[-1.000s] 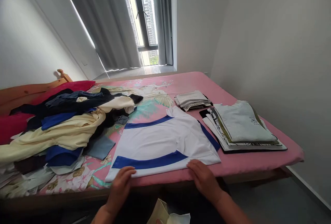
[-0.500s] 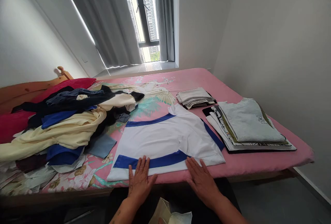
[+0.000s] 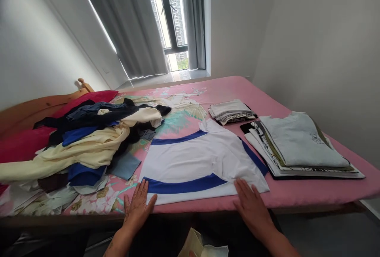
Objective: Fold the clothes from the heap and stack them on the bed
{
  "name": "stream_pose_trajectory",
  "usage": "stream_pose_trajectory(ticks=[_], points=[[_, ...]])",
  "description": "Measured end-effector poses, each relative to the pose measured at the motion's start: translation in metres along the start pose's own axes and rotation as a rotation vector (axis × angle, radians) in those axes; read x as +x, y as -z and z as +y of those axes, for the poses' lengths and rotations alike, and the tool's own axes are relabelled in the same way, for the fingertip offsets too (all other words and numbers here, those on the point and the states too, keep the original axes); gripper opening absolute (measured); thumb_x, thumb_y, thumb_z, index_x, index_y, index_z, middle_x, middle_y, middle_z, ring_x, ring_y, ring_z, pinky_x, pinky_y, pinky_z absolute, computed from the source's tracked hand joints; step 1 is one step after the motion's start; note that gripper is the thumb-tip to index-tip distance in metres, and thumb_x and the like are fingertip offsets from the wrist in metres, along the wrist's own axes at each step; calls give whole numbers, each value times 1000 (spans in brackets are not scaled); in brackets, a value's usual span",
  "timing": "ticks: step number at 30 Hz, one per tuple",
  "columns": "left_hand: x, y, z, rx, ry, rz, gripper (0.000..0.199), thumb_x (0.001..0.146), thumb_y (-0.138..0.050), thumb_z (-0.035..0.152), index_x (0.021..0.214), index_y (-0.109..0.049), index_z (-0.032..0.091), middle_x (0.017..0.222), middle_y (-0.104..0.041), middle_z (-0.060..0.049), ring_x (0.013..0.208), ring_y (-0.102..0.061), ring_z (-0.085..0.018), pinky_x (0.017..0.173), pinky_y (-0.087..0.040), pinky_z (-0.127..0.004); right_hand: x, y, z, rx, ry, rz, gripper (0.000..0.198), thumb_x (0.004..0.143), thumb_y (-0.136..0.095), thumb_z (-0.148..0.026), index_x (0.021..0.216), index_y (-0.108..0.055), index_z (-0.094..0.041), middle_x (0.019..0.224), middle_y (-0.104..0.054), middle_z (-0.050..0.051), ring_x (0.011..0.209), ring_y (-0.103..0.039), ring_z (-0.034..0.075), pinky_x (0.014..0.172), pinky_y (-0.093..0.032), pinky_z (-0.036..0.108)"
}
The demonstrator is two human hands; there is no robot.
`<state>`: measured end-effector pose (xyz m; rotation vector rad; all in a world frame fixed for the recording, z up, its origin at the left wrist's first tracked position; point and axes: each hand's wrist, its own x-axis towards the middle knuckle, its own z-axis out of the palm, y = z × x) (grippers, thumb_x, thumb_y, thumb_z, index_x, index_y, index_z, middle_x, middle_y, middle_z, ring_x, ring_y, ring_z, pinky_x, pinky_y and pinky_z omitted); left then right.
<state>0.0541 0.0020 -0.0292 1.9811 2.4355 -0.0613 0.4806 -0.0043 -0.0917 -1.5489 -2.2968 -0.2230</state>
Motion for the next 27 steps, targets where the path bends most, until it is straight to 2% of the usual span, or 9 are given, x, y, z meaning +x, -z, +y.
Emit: stream_pose_trajectory(ticks=[3,7,9,14,16,19,22,24,27], points=[[3,3,-4,23,30,31,59,88,-34,43,140,-30,15,150,-23,-9,139,-18,-25,107,9,-59,-2,-3,6,-22,-74,36,65,90,-37,-40,146,-11,-18,145,-34,10,132,-33,27,104,-29,52],[6,-3,0,27,-94,104,55,89,-32,38,140,-32,17,149,-26,-8,138,-21,-23,109,10,-53,2,4,1,24,53,-31,62,91,-38,-38,146,-14,-21,146,-33,6,133,-31,23,108,-27,47],[7,-8,2,22,-90,92,57,89,-30,41,141,-28,18,150,-24,-8,139,-19,-23,109,9,-54,4,5,0,31,94,-65,62,91,-39,-39,145,-14,-23,146,-33,5,133,-31,22,108,-28,45],[10,-15,4,102,-32,51,60,88,-28,42,143,-22,18,152,-16,-5,140,-11,-20,109,10,-53,8,7,1,9,-38,-12,64,91,-38,-38,146,-10,-20,146,-32,8,133,-32,24,106,-30,48],[11,-15,4,110,-29,50,60,88,-27,41,143,-23,17,152,-17,-4,140,-12,-19,110,8,-53,10,12,-1,41,-7,-32,61,92,-37,-37,145,-12,-20,147,-31,7,134,-31,23,108,-28,46],[15,-16,5,82,-13,83,59,85,-32,38,140,-31,17,151,-23,-6,139,-19,-21,111,4,-53,14,20,-2,84,89,-84,59,92,-37,-36,145,-14,-23,147,-30,5,134,-30,20,110,-27,42],[22,-15,13,53,11,142,53,81,-39,28,132,-44,15,145,-35,-11,135,-27,-26,110,-3,-55,15,24,1,73,52,-56,58,92,-37,-34,145,-14,-22,147,-31,6,134,-30,20,109,-28,42],[27,-9,29,-33,-69,199,48,79,-39,23,125,-51,17,138,-46,-12,131,-35,-27,109,-12,-57,16,26,3,75,29,-41,58,93,-38,-32,145,-14,-21,146,-32,6,134,-30,21,109,-29,43],[32,9,77,-309,-345,241,35,82,-42,27,111,-59,20,124,-58,-10,120,-47,-26,104,-32,-48,18,30,0,108,61,-74,57,93,-37,-29,145,-15,-21,147,-30,5,135,-28,20,110,-29,42]])
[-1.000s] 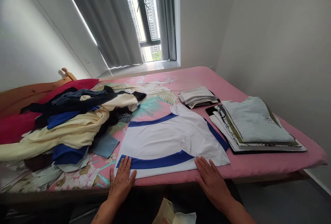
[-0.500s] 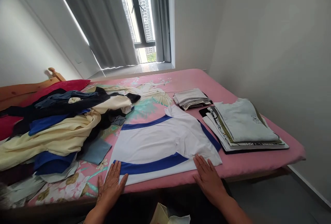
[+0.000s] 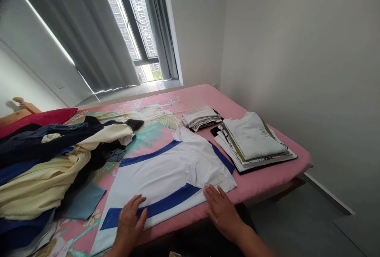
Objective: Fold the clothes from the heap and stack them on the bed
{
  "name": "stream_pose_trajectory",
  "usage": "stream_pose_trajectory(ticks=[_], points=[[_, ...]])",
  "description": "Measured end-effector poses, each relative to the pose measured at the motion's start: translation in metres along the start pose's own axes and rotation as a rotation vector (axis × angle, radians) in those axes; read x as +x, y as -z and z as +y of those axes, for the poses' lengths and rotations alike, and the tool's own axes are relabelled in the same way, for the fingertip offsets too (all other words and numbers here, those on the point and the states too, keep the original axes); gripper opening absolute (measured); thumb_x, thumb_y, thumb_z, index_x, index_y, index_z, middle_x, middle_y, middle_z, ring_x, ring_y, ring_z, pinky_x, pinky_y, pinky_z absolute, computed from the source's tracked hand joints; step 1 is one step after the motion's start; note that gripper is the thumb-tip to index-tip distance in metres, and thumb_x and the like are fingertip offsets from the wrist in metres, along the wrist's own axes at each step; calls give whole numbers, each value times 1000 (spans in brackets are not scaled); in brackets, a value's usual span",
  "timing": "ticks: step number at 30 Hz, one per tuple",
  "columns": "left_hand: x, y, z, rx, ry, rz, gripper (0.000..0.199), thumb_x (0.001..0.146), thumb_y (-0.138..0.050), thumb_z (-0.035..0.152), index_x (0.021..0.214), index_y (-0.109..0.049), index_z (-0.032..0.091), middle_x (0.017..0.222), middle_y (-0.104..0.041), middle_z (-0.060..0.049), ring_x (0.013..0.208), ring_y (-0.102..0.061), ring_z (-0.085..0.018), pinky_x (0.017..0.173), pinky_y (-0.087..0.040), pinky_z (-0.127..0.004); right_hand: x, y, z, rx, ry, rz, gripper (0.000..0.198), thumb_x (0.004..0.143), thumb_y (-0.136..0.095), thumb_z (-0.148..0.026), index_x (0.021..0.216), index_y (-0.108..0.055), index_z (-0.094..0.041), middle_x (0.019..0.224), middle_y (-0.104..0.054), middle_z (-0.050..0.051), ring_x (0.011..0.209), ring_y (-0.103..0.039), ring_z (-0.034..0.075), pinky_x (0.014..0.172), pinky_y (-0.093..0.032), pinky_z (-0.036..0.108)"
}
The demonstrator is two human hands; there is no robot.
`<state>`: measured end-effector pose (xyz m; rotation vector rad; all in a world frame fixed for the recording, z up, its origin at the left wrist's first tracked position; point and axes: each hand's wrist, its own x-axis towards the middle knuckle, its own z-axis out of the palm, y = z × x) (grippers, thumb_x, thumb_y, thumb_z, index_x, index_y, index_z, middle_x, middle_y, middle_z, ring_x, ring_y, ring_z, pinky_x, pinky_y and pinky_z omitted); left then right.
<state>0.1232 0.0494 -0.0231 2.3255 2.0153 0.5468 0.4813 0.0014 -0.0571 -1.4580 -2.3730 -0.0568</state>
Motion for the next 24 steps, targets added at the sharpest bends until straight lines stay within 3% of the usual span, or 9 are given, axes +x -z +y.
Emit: stream_pose_trajectory(ticks=[5,8,10,13,17,24], points=[[47,-2,105,-293,-251,-70,24,85,-43,27,103,-59,23,112,-60,-9,108,-53,-24,94,-41,-40,4,1,-6,44,19,8,59,91,-40,-26,145,-16,-21,147,-29,4,135,-28,20,109,-32,41],[73,-11,150,-255,-207,-100,23,82,-48,30,102,-56,20,106,-60,-10,101,-54,-25,88,-41,-41,4,-2,-5,37,3,-4,61,90,-41,-26,145,-15,-21,148,-26,4,135,-27,20,108,-32,42],[88,-20,168,-212,-105,-132,35,77,-55,34,107,-53,16,107,-59,-12,103,-53,-28,88,-38,-41,4,-3,-4,26,2,-11,61,90,-41,-26,145,-14,-21,149,-26,3,136,-26,21,108,-31,42],[103,-33,176,-204,23,-214,47,73,-58,29,118,-48,16,100,-63,-11,101,-55,-28,87,-37,-40,5,-1,-4,15,8,-20,63,89,-42,-26,145,-15,-21,149,-25,3,136,-25,21,108,-29,42],[104,-40,165,-251,105,-279,46,77,-42,16,123,-44,21,81,-66,-3,77,-62,-21,69,-40,-31,4,-1,-3,6,9,-24,64,88,-44,-26,145,-15,-20,149,-25,3,136,-24,22,108,-28,42],[100,-32,155,-319,27,-333,41,77,-44,20,117,-51,26,97,-61,-2,88,-59,-14,76,-41,-23,5,-5,-4,9,1,-4,65,86,-46,-23,145,-18,-21,149,-27,2,135,-25,23,109,-25,43]])
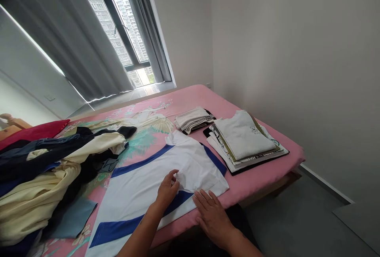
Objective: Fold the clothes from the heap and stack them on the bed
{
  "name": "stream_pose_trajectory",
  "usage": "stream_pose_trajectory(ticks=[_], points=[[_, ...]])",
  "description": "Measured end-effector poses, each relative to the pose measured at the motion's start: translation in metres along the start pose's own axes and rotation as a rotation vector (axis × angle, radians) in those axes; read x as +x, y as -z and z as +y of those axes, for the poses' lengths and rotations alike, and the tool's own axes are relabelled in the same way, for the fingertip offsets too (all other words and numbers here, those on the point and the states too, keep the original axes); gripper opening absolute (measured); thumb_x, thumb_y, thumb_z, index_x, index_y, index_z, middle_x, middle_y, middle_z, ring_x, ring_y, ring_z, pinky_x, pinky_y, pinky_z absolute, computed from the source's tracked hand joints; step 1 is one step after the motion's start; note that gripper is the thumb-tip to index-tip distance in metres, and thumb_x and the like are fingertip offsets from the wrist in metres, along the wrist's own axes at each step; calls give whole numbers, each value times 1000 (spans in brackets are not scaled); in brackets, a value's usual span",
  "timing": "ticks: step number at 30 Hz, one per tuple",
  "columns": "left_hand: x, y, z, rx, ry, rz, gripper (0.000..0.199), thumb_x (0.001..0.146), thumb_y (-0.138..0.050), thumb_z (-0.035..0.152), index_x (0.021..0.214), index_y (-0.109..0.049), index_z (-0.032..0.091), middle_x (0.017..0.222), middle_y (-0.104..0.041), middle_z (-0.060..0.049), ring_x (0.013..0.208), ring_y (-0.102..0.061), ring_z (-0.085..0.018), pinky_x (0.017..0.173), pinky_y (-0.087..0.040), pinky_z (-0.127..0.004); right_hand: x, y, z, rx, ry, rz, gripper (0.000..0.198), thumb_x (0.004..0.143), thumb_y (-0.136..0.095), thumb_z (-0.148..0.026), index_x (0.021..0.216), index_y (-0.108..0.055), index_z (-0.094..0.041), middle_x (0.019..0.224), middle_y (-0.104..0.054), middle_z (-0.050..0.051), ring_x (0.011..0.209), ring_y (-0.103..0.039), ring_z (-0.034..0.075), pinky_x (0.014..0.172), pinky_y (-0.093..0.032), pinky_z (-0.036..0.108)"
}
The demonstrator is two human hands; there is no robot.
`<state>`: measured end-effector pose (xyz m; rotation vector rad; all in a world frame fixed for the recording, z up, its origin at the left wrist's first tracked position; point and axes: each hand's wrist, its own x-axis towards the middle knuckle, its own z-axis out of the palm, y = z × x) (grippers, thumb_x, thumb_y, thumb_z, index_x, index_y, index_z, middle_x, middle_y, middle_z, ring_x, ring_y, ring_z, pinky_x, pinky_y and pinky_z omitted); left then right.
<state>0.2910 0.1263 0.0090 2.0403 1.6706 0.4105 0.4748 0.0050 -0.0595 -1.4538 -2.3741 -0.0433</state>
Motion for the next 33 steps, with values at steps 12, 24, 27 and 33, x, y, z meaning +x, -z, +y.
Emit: stream_pose_trajectory(ticks=[12,24,27,33], points=[[26,11,-6,90,-2,-65,16,74,-51,22,88,-58,20,81,-64,1,75,-58,-12,66,-41,-21,4,12,1,121,5,-75,60,88,-43,-22,144,-22,-23,148,-30,3,137,-23,22,110,-26,44],[50,10,16,422,29,-134,35,65,-60,49,82,-64,19,94,-63,-13,96,-56,-32,81,-40,-43,21,21,5,335,55,-158,55,87,-42,-19,140,-30,-21,148,-31,3,137,-22,20,113,-21,44],[56,10,14,433,13,-199,24,62,-63,41,75,-65,21,93,-63,-9,93,-57,-28,78,-41,-38,19,18,7,351,63,-124,56,86,-43,-19,140,-30,-22,147,-32,4,137,-22,20,113,-22,44],[64,13,14,419,-18,-248,23,61,-63,34,82,-65,25,97,-62,-5,95,-56,-25,80,-40,-38,19,19,7,358,56,-114,58,85,-44,-18,141,-29,-24,147,-32,2,137,-23,20,113,-23,44]])
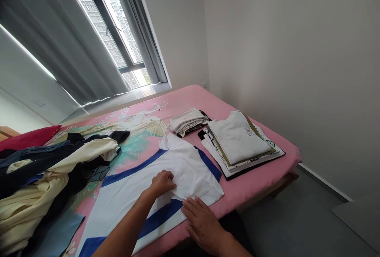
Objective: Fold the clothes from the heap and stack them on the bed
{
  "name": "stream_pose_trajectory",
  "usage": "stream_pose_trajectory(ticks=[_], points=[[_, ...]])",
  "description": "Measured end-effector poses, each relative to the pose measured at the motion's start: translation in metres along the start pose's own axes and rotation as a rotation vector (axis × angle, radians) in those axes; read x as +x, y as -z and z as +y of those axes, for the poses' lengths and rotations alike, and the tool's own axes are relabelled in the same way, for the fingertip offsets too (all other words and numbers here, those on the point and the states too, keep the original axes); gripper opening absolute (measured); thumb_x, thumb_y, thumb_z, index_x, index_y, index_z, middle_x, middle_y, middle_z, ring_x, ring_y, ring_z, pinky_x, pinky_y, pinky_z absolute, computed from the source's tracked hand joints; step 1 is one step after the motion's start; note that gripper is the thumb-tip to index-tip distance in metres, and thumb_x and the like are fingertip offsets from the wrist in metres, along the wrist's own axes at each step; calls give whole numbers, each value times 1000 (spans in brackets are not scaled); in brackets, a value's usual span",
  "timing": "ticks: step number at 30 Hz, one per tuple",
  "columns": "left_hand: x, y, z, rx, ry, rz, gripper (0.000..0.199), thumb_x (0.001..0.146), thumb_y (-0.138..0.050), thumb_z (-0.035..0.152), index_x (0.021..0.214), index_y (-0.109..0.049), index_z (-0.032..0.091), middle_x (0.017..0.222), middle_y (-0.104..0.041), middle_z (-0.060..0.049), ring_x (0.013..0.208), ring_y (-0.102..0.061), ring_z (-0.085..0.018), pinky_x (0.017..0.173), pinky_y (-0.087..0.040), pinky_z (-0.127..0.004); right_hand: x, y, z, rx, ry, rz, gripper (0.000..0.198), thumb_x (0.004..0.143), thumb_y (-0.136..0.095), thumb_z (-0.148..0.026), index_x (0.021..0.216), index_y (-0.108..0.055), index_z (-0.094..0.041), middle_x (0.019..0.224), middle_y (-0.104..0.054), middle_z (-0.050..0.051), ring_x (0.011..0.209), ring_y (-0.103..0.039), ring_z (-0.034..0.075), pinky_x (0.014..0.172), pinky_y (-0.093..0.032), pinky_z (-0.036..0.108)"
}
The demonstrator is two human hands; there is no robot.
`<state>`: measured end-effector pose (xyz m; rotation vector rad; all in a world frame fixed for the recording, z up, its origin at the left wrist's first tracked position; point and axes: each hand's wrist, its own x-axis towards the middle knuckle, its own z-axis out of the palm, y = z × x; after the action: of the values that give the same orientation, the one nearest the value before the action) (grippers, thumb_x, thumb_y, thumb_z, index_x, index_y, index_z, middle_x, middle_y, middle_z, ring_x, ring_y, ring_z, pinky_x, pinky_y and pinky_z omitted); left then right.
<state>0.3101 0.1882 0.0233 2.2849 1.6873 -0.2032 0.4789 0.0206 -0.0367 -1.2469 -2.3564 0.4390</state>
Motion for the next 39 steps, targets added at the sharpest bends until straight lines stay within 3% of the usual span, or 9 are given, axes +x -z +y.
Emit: stream_pose_trajectory(ticks=[7,11,14,19,24,28,33,39], points=[[5,0,9,-45,-35,21,17,73,-53,34,83,-62,24,100,-63,-5,99,-55,-22,82,-38,-34,0,1,-2,2,-10,-5,58,87,-42,-18,142,-26,-24,148,-30,2,137,-22,21,114,-22,44],[9,-2,14,-86,8,26,36,70,-57,42,100,-55,23,101,-65,-6,97,-58,-24,83,-38,-35,0,2,-2,4,-26,-29,58,87,-42,-18,142,-26,-25,149,-28,1,137,-21,20,114,-21,43],[14,-1,15,-119,26,1,30,70,-58,41,93,-58,21,94,-67,-5,90,-60,-24,76,-39,-32,0,2,-1,8,-24,-22,57,87,-42,-18,142,-27,-24,149,-28,2,137,-21,20,114,-21,43],[12,9,15,-205,-105,-41,13,71,-54,31,72,-60,20,74,-64,0,72,-57,-16,60,-36,-24,0,7,-6,23,14,-40,56,88,-40,-17,142,-27,-22,147,-32,3,137,-21,20,114,-20,46],[-11,25,22,-291,-266,-29,15,72,-51,26,80,-64,21,78,-66,2,75,-56,-15,63,-38,-23,4,8,-18,62,117,-85,56,88,-40,-17,142,-26,-21,146,-33,4,137,-23,19,115,-19,43],[-33,34,27,-328,-325,-22,18,72,-51,24,85,-65,23,81,-67,3,76,-57,-14,64,-39,-23,9,0,-19,51,106,-112,58,87,-42,-21,142,-26,-20,148,-29,6,138,-20,21,114,-19,44],[-38,28,17,-322,-231,68,16,77,-49,27,84,-64,23,81,-67,2,78,-58,-15,67,-40,-23,10,-4,-17,23,92,-120,55,87,-40,-18,141,-28,-20,148,-31,6,137,-20,20,114,-20,44],[-27,-2,-4,-287,-12,187,29,83,-47,29,108,-58,19,101,-66,-5,91,-59,-17,78,-42,-26,-1,-1,-12,-56,-11,-26,54,86,-40,-15,140,-31,-19,147,-32,6,137,-22,21,113,-23,45]])
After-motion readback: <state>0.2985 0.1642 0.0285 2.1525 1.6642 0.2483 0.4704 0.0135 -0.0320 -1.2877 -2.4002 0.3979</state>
